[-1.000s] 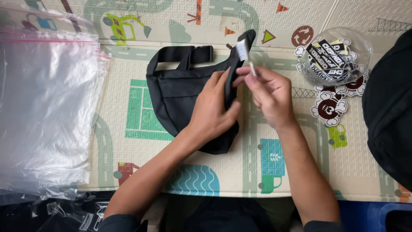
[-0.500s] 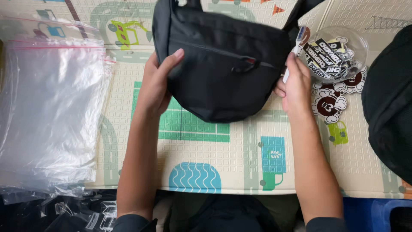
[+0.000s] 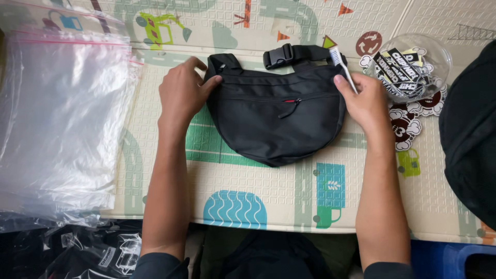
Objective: The person uses a toothbrush to scrub the exterior of a black sling bag, focusing on seams and the strap. They then attach a small decorative tag to the bag's zipper pull.
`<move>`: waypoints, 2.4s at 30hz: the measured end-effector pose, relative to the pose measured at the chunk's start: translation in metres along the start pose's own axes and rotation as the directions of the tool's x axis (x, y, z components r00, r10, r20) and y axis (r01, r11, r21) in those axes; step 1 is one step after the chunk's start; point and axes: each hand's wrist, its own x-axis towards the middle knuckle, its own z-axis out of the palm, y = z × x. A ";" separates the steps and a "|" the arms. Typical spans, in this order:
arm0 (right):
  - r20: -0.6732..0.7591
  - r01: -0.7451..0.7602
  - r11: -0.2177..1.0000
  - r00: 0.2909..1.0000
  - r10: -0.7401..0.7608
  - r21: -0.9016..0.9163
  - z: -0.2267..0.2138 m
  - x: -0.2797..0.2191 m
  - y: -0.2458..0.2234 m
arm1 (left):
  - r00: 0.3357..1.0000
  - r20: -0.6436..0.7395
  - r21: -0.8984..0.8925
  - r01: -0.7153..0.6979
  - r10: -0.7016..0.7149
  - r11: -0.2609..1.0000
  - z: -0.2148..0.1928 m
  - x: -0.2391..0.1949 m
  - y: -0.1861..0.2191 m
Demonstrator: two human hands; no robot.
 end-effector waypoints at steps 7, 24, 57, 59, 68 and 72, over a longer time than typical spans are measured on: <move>-0.179 0.205 0.978 0.962 -0.206 -0.020 -0.008 -0.023 -0.063 | 0.977 0.177 -0.027 0.124 -0.118 0.992 -0.019 -0.007 0.009; 0.125 0.446 0.872 0.871 -0.474 0.203 0.083 -0.066 -0.177 | 0.989 0.148 -0.085 0.027 -0.014 0.996 -0.016 -0.001 -0.007; 0.154 0.108 0.994 0.982 -0.110 0.026 0.006 -0.043 -0.103 | 0.978 0.185 -0.063 -0.087 0.097 0.994 0.014 0.000 0.026; 0.040 0.105 0.985 0.994 -0.101 -0.134 -0.014 -0.035 -0.061 | 0.977 0.189 -0.059 -0.085 0.094 0.995 0.015 0.002 0.021; 0.135 0.072 0.963 0.985 -0.110 0.262 -0.015 -0.028 -0.062 | 0.967 0.231 -0.056 -0.093 0.103 0.994 0.005 0.002 0.026; -0.169 0.073 0.997 0.983 -0.076 -0.025 -0.033 -0.028 -0.035 | 0.975 0.210 -0.040 -0.061 0.068 0.997 0.012 0.004 0.021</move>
